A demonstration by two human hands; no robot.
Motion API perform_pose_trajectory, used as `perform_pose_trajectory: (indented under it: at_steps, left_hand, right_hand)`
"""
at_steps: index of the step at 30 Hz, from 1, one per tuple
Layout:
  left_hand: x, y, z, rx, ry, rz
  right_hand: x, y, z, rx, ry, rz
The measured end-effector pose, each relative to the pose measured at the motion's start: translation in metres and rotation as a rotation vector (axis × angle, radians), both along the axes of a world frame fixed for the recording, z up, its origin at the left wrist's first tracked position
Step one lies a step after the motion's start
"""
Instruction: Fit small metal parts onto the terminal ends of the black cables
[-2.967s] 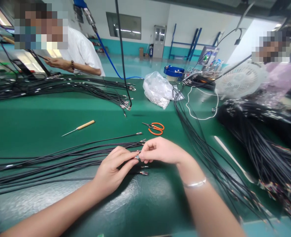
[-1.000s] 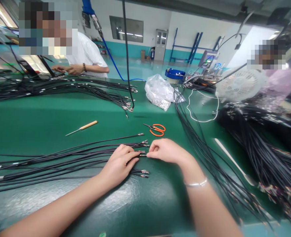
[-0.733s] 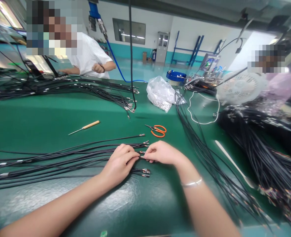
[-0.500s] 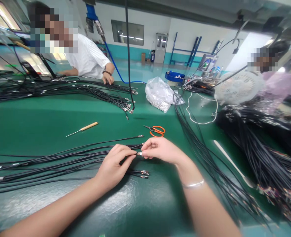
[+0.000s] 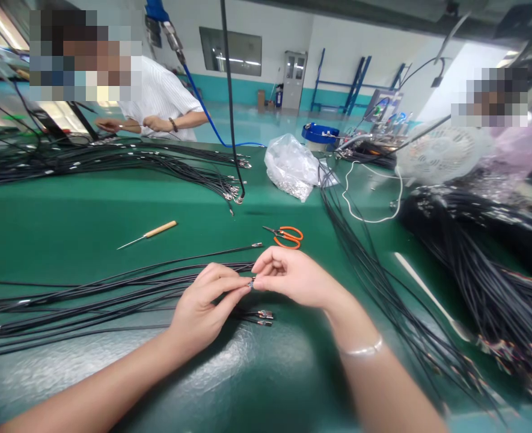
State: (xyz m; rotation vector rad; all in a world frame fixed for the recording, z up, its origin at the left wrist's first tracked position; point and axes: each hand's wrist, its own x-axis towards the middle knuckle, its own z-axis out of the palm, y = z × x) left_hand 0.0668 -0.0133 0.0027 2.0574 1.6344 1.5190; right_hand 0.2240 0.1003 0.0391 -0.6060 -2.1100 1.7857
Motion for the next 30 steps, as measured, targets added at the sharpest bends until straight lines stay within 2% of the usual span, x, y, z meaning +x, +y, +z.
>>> perform_pose_trajectory:
  at_steps: [11,18,23,27,30]
  left_hand:
    - [0.002,0.001,0.005,-0.101,-0.174,0.073]
    - [-0.001,0.000,0.004,-0.112,-0.206,0.082]
    - [0.000,-0.002,0.007,-0.094,-0.232,0.076]
    - [-0.002,-0.001,0.006,-0.101,-0.205,0.067]
    - [-0.005,0.002,-0.001,-0.160,-0.045,-0.001]
  right_hand:
    - [-0.001,0.000,0.004,0.046,-0.096,0.024]
    - [-0.004,0.002,-0.005,-0.112,-0.027,0.048]
    - [-0.006,0.002,-0.004,-0.148,-0.005,0.071]
    - [-0.005,0.001,-0.004,-0.126,-0.014,0.073]
    - [-0.001,0.004,-0.005,0.049,-0.135,0.041]
